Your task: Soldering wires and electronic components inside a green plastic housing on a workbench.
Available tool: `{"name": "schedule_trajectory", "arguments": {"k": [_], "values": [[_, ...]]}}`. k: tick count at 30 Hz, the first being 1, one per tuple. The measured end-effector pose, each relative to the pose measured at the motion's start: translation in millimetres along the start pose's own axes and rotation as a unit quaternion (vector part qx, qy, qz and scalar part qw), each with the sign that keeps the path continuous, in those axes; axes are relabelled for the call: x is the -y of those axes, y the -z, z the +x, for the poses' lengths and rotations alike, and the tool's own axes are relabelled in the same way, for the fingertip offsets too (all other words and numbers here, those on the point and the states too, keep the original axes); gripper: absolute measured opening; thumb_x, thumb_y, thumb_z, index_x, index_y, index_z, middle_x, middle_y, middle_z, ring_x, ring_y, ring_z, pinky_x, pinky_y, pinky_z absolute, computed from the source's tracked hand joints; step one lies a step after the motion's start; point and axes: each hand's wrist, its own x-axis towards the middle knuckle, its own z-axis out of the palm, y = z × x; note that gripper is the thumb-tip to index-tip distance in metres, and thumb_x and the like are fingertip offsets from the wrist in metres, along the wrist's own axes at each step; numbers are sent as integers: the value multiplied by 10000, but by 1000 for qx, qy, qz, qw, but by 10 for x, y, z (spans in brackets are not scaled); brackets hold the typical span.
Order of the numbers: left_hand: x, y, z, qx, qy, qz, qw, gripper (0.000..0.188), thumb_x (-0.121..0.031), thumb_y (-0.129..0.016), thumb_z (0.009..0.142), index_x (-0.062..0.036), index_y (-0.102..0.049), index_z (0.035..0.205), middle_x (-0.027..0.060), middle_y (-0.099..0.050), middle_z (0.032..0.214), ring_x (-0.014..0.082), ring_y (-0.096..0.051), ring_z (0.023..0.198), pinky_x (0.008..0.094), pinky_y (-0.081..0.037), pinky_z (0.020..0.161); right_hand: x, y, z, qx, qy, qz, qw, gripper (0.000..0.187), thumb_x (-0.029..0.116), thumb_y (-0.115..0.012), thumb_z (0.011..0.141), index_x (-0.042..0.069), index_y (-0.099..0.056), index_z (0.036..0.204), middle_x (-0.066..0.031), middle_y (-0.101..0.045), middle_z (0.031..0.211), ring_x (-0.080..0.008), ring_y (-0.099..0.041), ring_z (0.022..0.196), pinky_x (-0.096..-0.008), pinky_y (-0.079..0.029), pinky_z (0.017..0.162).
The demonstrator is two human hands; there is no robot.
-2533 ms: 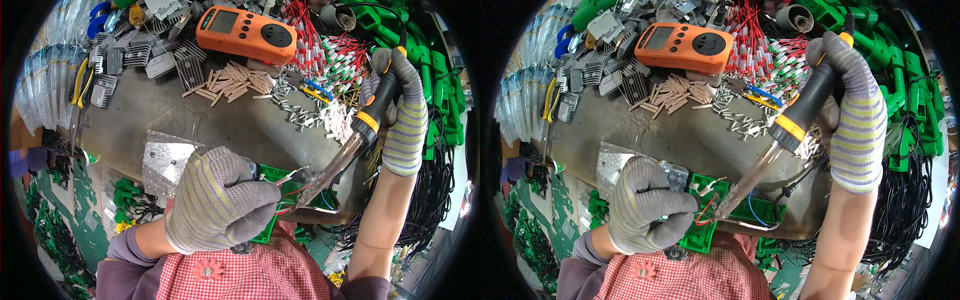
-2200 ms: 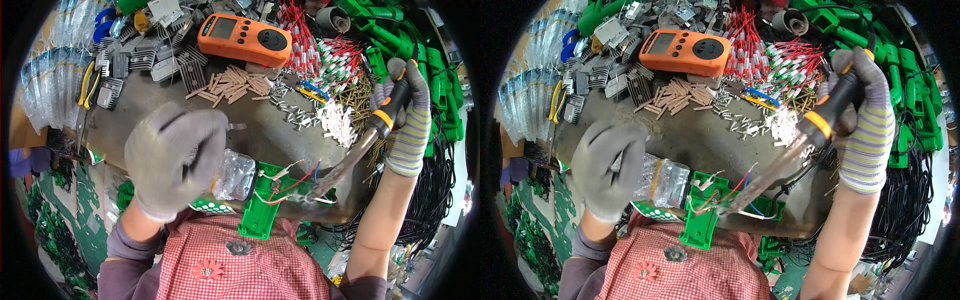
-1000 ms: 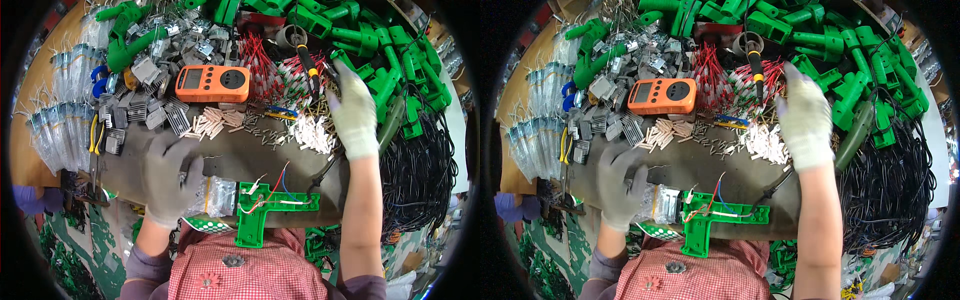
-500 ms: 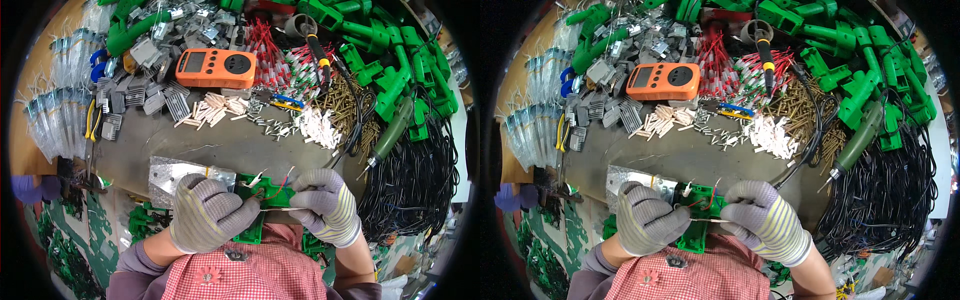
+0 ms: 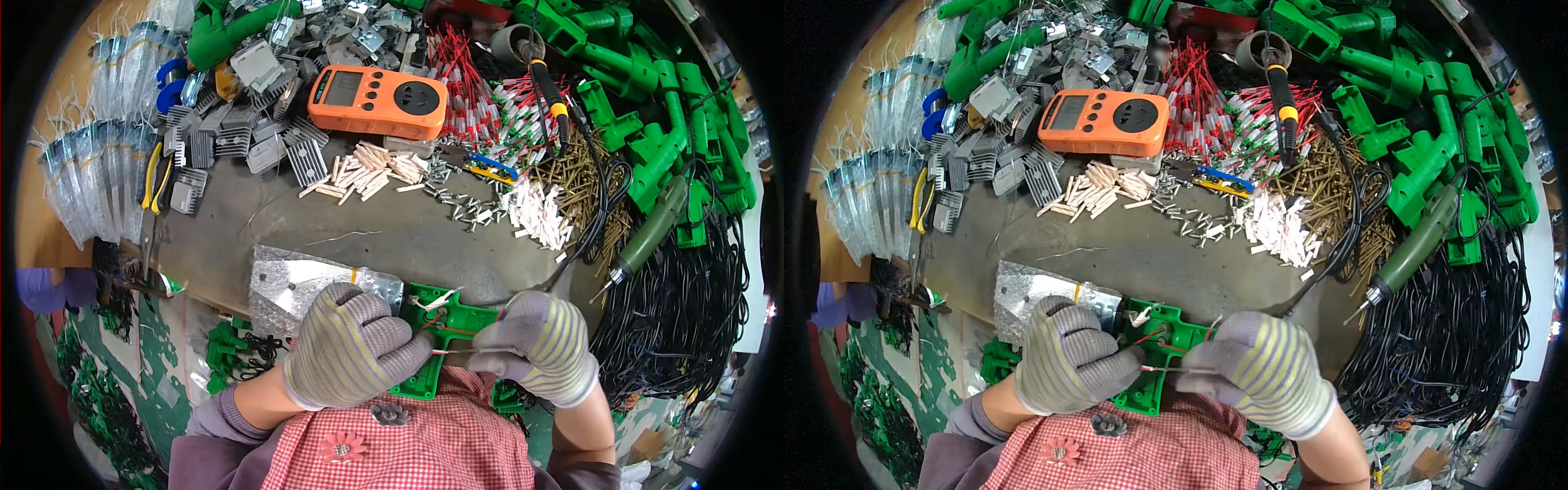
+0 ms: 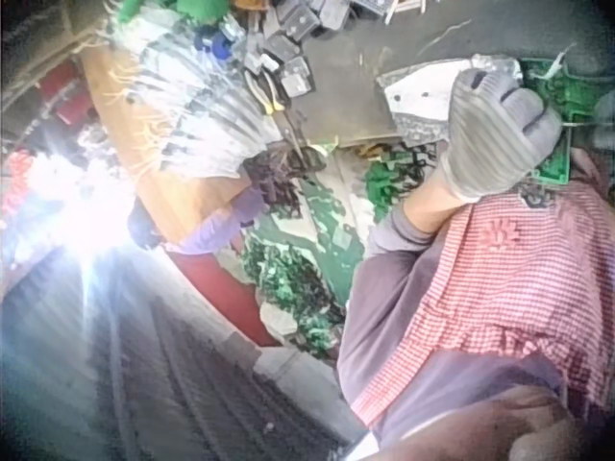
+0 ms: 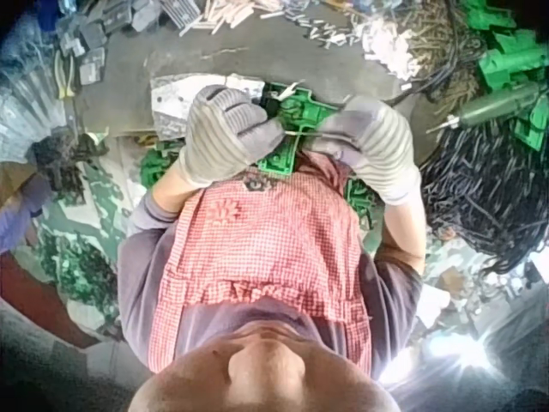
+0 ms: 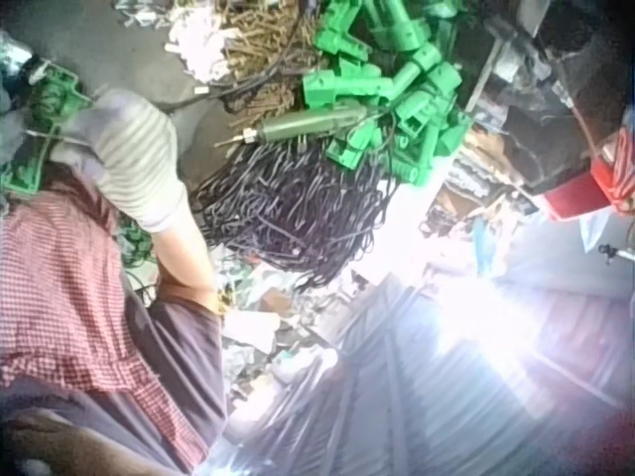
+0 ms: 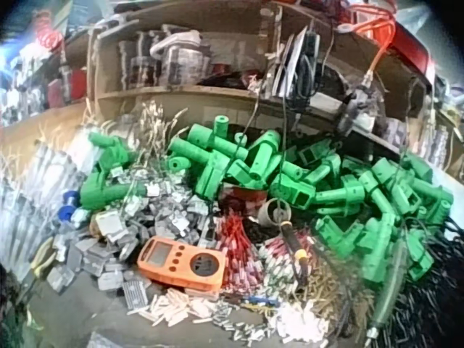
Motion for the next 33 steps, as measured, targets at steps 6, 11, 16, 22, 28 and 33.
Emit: {"name": "schedule_trajectory", "arguments": {"k": [6,11,16,22,28,33], "values": [[4,-27,-32,-14,-4,-5,1000,248,-245,-653,641,-166,-705,870,-47,-527,715,149,-542,648,332,-423,549,-19,98,22,-23,-37,43,998,217,172,-803,691,93,-662,836,-66,-587,846,-280,-617,814,-395,-504,659],[-14,12,-30,7,-5,1,1000,263,-253,-642,649,-166,-702,891,-45,-531,719,147,-547,655,333,-435,592,4,88,74,-23,-31,39,998,193,206,-796,704,105,-670,809,-65,-597,812,-285,-619,772,-394,-501,639],[-42,-29,-6,26,-34,45,998,223,-265,-698,577,-223,-688,796,-78,-483,725,137,-505,661,332,-384,587,42,45,153,50,-65,84,993,266,390,-755,752,130,-704,771,-65,-614,692,-290,-621,649,-377,-476,575],[-15,-63,-55,-7,26,7,1000,216,-274,-628,676,-170,-687,856,-37,-539,731,167,-571,698,364,-445,607,59,3,193,54,-75,72,993,274,402,-739,782,128,-721,791,-67,-637,710,-283,-631,658,-374,-485,583],[-45,-13,-1,27,17,31,999,191,-273,-636,660,-191,-682,827,-47,-542,755,166,-574,720,358,-449,607,173,52,206,37,-85,86,992,205,296,-709,840,107,-697,920,-94,-620,833,-311,-626,766,-394,-502,666],[-70,-63,48,4,24,21,999,176,-272,-689,614,-225,-691,784,-67,-480,693,147,-521,660,348,-404,577,208,73,201,67,-90,77,991,190,265,-690,856,93,-687,937,-108,-611,843,-330,-617,796,-412,-501,699]]}}
